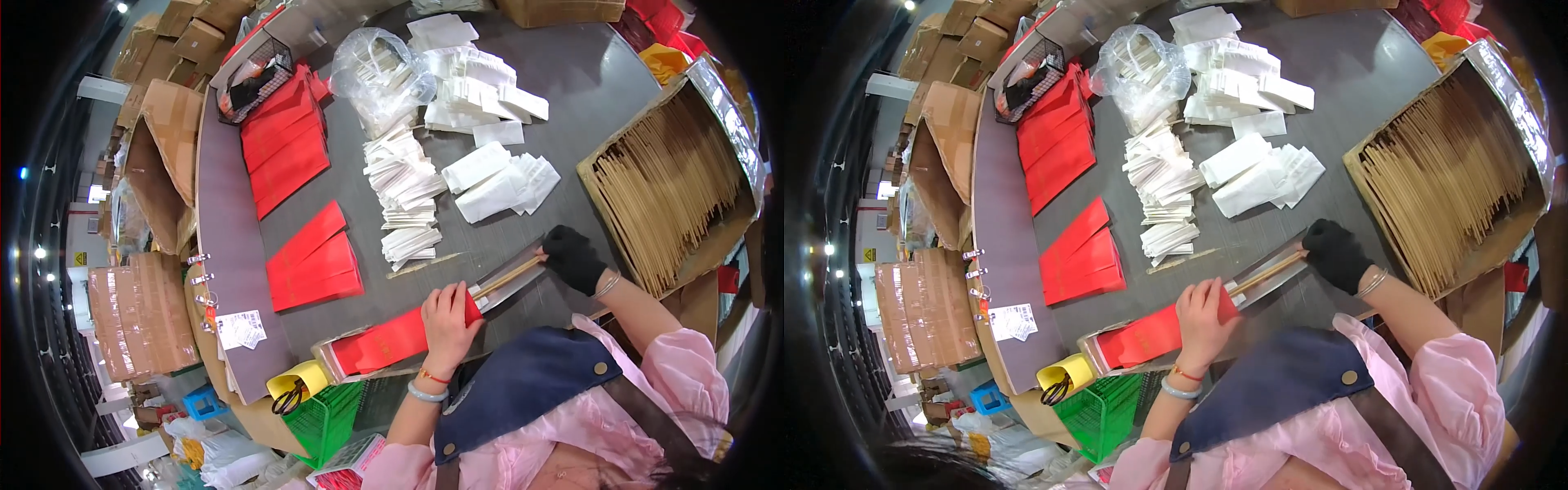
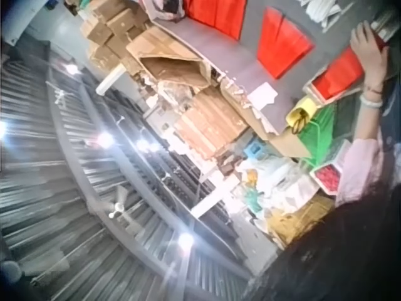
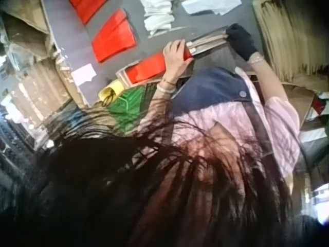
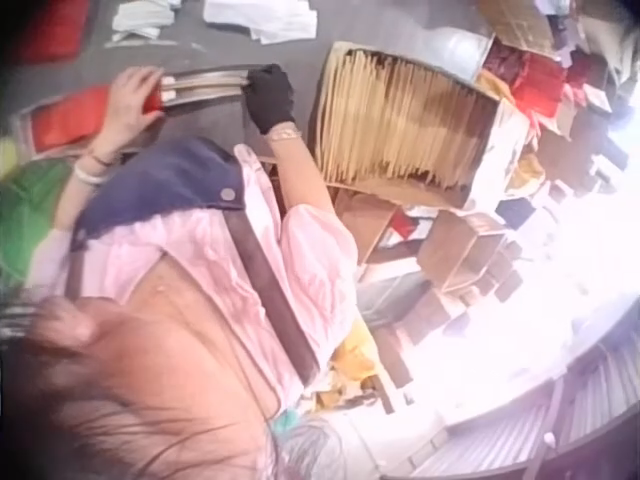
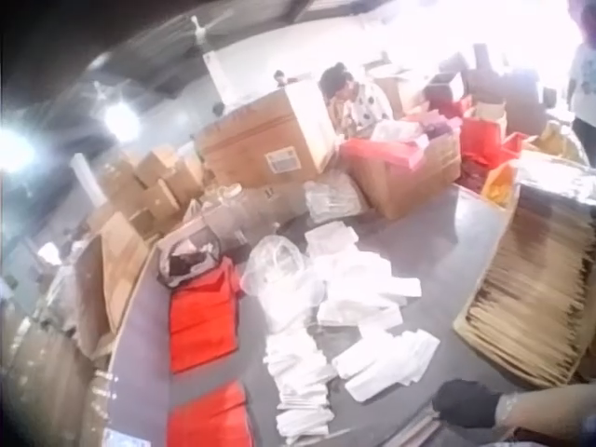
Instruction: Sort and pack white material strips and wooden sticks into boxes at a warehouse workstation.
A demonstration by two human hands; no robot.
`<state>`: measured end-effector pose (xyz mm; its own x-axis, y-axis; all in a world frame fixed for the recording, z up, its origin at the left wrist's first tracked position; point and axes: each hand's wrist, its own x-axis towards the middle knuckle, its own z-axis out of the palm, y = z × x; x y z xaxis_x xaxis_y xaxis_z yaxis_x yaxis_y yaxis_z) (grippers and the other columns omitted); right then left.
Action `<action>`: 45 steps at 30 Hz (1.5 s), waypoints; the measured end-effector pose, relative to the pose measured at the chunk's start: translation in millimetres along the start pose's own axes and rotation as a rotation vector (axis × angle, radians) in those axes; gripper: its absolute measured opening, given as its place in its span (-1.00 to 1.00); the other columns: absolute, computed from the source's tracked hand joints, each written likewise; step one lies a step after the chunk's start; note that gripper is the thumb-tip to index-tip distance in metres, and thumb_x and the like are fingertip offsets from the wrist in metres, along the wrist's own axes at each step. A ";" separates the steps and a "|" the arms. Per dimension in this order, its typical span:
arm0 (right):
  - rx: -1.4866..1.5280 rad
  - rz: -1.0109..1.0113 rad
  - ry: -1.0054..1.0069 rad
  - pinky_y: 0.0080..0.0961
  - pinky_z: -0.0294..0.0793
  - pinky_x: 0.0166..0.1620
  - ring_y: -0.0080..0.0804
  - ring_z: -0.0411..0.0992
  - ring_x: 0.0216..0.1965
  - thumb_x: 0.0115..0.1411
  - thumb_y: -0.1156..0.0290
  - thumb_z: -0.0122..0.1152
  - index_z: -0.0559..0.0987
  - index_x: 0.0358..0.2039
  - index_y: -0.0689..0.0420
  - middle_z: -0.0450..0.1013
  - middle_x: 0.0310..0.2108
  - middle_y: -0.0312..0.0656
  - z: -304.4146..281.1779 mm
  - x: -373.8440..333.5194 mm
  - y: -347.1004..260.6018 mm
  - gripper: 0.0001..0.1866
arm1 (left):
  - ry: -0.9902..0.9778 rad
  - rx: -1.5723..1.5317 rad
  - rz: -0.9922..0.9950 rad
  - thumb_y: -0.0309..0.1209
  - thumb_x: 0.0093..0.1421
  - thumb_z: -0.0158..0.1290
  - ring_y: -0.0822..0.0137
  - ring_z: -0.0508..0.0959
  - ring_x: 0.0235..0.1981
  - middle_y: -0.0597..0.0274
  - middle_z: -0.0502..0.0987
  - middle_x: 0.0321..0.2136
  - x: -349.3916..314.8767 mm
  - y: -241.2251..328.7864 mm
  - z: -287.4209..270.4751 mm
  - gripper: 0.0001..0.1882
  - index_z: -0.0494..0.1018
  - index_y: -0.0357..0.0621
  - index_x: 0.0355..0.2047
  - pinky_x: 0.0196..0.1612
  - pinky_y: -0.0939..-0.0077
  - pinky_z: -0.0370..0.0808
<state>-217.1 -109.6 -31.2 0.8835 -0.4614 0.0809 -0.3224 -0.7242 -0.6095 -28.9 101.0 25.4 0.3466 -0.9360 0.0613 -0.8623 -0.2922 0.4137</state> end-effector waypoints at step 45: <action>-0.105 0.176 0.337 -0.22 0.36 0.04 -0.03 0.40 -0.03 -0.11 0.41 0.43 0.50 -0.08 0.12 0.45 -0.09 -0.05 -85.0 -22.6 -5.0 -0.48 | 0.253 0.186 0.040 -0.41 0.06 0.17 0.17 0.48 -0.35 0.32 0.49 -0.44 59.8 -108.2 7.9 -0.94 0.51 -0.03 -0.46 -0.30 0.26 0.38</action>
<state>-264.4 -139.1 37.0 0.6562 -0.7128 0.2475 -0.5074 -0.6596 -0.5545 82.2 75.1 -22.9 0.3715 -0.8758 0.3083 -0.9219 -0.3086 0.2342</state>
